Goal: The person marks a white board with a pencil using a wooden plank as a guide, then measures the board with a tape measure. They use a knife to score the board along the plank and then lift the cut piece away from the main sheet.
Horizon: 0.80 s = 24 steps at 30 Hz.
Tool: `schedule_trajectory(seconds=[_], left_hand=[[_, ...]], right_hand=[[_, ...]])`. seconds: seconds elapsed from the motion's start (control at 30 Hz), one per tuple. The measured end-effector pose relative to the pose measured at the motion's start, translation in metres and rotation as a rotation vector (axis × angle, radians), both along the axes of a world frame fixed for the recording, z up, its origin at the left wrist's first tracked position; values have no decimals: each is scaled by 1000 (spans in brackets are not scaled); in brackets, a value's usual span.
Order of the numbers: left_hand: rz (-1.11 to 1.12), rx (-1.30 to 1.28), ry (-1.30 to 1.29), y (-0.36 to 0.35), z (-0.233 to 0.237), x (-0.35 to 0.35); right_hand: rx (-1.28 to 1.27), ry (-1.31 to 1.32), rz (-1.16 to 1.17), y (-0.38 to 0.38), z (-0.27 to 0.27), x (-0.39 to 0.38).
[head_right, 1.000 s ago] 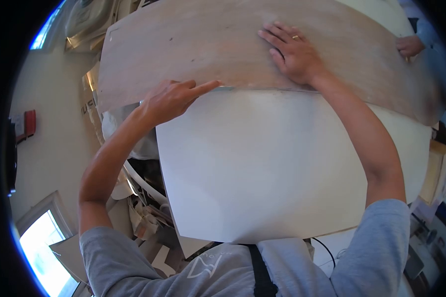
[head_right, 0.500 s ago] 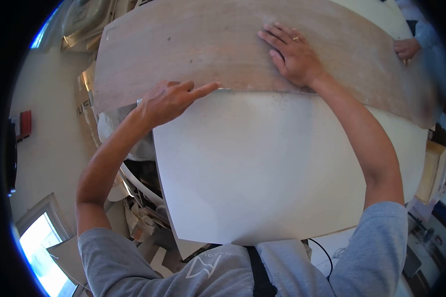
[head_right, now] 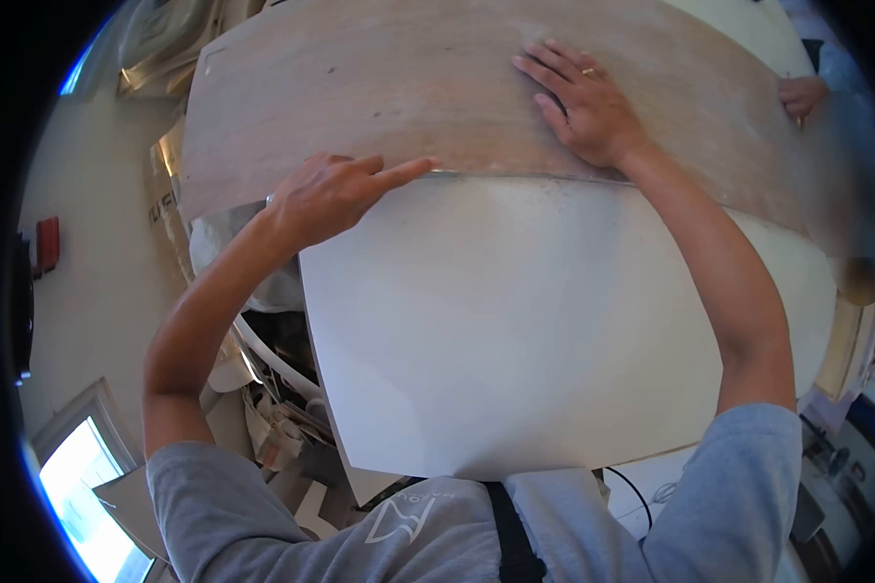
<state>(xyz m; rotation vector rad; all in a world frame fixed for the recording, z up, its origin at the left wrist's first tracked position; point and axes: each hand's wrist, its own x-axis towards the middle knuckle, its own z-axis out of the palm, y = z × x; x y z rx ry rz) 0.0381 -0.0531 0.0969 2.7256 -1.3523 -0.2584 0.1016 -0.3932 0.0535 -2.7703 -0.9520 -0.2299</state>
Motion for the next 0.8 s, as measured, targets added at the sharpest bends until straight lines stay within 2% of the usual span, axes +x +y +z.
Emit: schedule_trajectory(seconds=[0.07,0.53,0.67,0.8], left_hand=[[35,27,63,-4,6,-1],[21,55,-13,5,2,-6],[70,19,-61,64,-7,-12],[153,454,-6,133,39,-19]], right_hand=[[-6,-1,-9,-2,0,-3],[19,18,-16,1,0,-2],[-6,10,-8,2,1,-4],[-16,-13,14,3,4,-1]])
